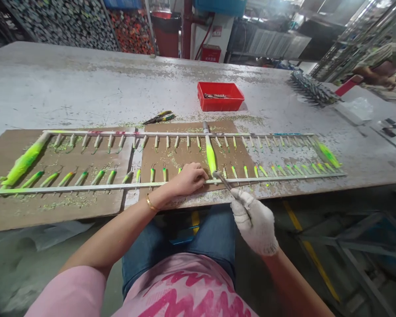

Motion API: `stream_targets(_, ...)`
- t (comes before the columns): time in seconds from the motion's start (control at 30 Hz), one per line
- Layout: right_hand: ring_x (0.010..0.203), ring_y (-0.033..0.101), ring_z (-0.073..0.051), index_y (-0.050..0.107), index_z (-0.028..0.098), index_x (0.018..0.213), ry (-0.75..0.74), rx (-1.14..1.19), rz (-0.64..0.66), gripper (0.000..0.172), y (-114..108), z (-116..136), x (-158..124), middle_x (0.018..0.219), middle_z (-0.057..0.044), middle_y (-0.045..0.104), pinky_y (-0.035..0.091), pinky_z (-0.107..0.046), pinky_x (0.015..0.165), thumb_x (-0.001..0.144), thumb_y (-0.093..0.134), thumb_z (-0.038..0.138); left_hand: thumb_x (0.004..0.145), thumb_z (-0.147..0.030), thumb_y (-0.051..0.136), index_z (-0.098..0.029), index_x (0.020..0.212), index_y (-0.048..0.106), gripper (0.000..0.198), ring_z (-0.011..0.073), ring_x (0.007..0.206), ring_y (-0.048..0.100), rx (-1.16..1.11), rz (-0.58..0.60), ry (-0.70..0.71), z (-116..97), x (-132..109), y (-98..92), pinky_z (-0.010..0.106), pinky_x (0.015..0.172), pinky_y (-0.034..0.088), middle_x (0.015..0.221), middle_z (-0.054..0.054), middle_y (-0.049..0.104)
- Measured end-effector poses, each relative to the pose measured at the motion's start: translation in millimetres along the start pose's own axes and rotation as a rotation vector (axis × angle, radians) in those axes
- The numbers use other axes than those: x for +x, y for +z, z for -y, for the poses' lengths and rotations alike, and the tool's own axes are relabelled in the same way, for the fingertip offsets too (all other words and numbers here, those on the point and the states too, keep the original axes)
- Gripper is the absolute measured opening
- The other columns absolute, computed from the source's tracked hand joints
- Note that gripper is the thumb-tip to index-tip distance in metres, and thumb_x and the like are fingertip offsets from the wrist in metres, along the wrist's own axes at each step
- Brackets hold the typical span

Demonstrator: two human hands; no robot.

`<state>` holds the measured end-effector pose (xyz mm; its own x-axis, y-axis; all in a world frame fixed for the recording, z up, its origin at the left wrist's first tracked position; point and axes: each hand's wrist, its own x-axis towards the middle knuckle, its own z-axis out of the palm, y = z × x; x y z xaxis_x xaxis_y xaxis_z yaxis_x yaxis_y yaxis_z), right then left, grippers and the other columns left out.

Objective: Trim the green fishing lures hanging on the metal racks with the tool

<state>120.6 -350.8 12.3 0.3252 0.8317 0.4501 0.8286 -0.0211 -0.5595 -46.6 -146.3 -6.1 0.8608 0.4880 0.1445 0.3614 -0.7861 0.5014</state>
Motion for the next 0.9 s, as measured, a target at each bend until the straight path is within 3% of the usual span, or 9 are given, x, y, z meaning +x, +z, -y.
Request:
stream_targets(0.07,0.092,0.075,-0.026,0.071,0.023,0.123,-0.049,-0.03,-0.005,0.033,-1.3,-0.1,2.5,0.11,-0.008,0.078,0.059,-0.041,0.089,0.094,0.06,0.034,0.09,-0.021,0.056,-0.022,0.095,0.075,0.02,0.023,0.095,0.06,0.003,-0.005,-0.005,-0.2,-0.4,-0.2,0.037,0.086,0.044,0.097,0.007,0.066)
stream_targets(0.2,0.093,0.075,-0.025,0.073,0.027,0.12,-0.043,-0.077,0.179,0.031,-0.1,-2.7,5.6,0.107,-0.006,0.079,0.059,-0.038,0.089,0.095,0.057,0.037,0.091,-0.021,0.055,-0.022,0.094,0.075,0.02,0.0229,0.096,0.06,-0.001,0.008,-0.01,-0.6,-1.1,-0.4,0.036,0.086,0.044,0.097,0.007,0.066)
stream_targets(0.37,0.097,0.074,-0.025,0.069,0.027,0.127,-0.064,-0.047,0.043,0.034,-0.9,-6.6,1.4,0.113,-0.006,0.077,0.058,-0.039,0.092,0.095,0.059,0.035,0.091,-0.021,0.055,-0.022,0.094,0.074,0.019,0.0231,0.097,0.059,0.001,-0.002,-0.01,-0.6,-1.3,0.0,0.037,0.088,0.043,0.098,0.007,0.066)
stream_targets(0.53,0.09,0.076,-0.022,0.069,0.025,0.126,-0.153,-0.14,0.137,0.031,2.8,-6.6,7.1,0.107,-0.006,0.079,0.059,-0.033,0.084,0.098,0.056,0.03,0.091,-0.021,0.055,-0.022,0.094,0.074,0.019,0.023,0.096,0.059,-0.008,0.012,-0.006,-0.5,-2.3,-0.6,0.037,0.086,0.043,0.098,0.007,0.065)
stream_targets(0.67,0.093,0.076,-0.021,0.067,0.021,0.128,-0.252,-0.115,-0.023,0.033,0.2,-3.2,12.0,0.109,-0.007,0.078,0.059,-0.031,0.086,0.096,0.059,0.027,0.092,-0.022,0.053,-0.021,0.096,0.073,0.02,0.0232,0.098,0.059,-0.01,0.025,0.012,-0.4,-2.9,-2.4,0.038,0.088,0.042,0.1,0.007,0.065)
stream_targets(0.8,0.082,0.076,-0.019,0.069,0.02,0.123,-0.349,-0.219,0.078,0.029,-1.1,-2.2,12.6,0.1,-0.005,0.08,0.058,-0.027,0.077,0.096,0.059,0.023,0.092,-0.022,0.052,-0.021,0.097,0.073,0.021,0.0232,0.098,0.059,-0.002,0.043,0.004,-0.4,-3.1,-3.2,0.037,0.087,0.042,0.1,0.007,0.065)
stream_targets(0.9,0.083,0.075,-0.019,0.069,0.02,0.124,-0.286,-0.189,0.069,0.029,-1.9,-4.2,10.6,0.101,-0.006,0.079,0.058,-0.028,0.078,0.096,0.059,0.024,0.093,-0.023,0.052,-0.022,0.097,0.073,0.021,0.0231,0.098,0.059,-0.011,0.04,0.017,0.2,-3.2,-2.5,0.038,0.087,0.041,0.101,0.007,0.064)
